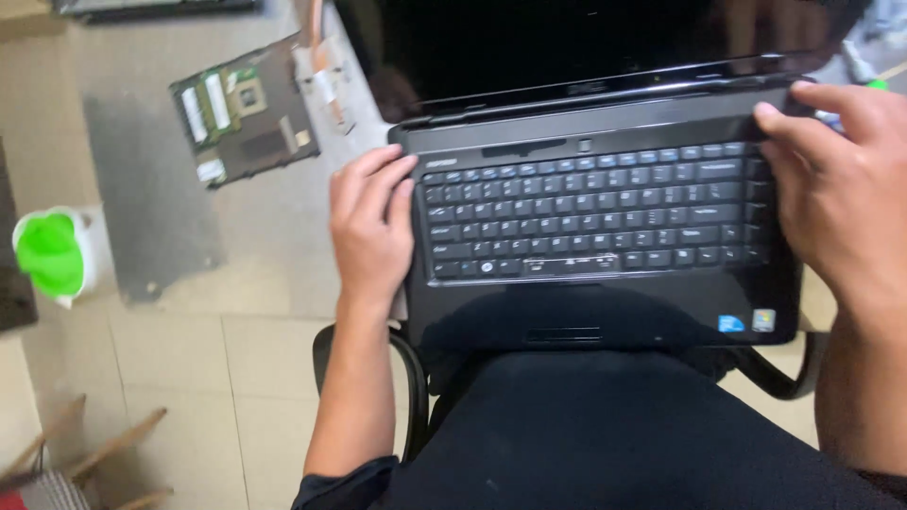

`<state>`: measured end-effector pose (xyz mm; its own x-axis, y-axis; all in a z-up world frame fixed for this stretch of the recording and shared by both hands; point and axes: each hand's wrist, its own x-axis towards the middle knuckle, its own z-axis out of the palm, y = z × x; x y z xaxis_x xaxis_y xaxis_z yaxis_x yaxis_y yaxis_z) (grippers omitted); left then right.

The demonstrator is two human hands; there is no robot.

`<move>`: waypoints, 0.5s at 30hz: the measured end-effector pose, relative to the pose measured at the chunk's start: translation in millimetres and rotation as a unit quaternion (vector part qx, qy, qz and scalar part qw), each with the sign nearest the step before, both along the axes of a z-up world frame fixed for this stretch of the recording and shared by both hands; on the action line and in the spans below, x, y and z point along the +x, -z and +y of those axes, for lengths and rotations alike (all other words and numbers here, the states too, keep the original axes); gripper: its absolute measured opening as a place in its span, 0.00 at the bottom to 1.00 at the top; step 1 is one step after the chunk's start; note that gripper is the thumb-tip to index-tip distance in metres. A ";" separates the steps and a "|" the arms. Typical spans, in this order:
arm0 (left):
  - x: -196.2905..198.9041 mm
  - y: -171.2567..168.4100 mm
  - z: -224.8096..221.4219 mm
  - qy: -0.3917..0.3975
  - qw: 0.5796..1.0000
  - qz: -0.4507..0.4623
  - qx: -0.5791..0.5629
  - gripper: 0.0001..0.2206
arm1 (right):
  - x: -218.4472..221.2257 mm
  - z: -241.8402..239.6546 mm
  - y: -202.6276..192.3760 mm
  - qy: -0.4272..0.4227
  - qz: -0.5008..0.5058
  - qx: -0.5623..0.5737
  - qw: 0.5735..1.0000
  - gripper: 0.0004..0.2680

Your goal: Assembling a laptop by connecting internal ribbon cables, installing the keyboard, and snapping the top bezel into place.

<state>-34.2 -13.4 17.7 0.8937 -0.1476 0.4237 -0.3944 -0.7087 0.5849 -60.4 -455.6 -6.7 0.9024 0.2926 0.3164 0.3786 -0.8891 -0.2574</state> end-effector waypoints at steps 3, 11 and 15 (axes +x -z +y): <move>-4.6 -3.6 -1.0 -0.010 0.999 0.033 -0.018 0.09 | -1.9 5.2 5.6 0.013 0.065 0.093 0.993 0.05; 4.0 -1.1 0.3 -0.037 0.987 0.105 -0.113 0.07 | 3.6 20.6 1.4 0.013 0.083 0.157 0.984 0.09; 11.2 -2.2 3.0 -0.034 0.981 0.142 -0.130 0.11 | 7.9 23.9 4.0 0.027 0.095 0.178 0.979 0.11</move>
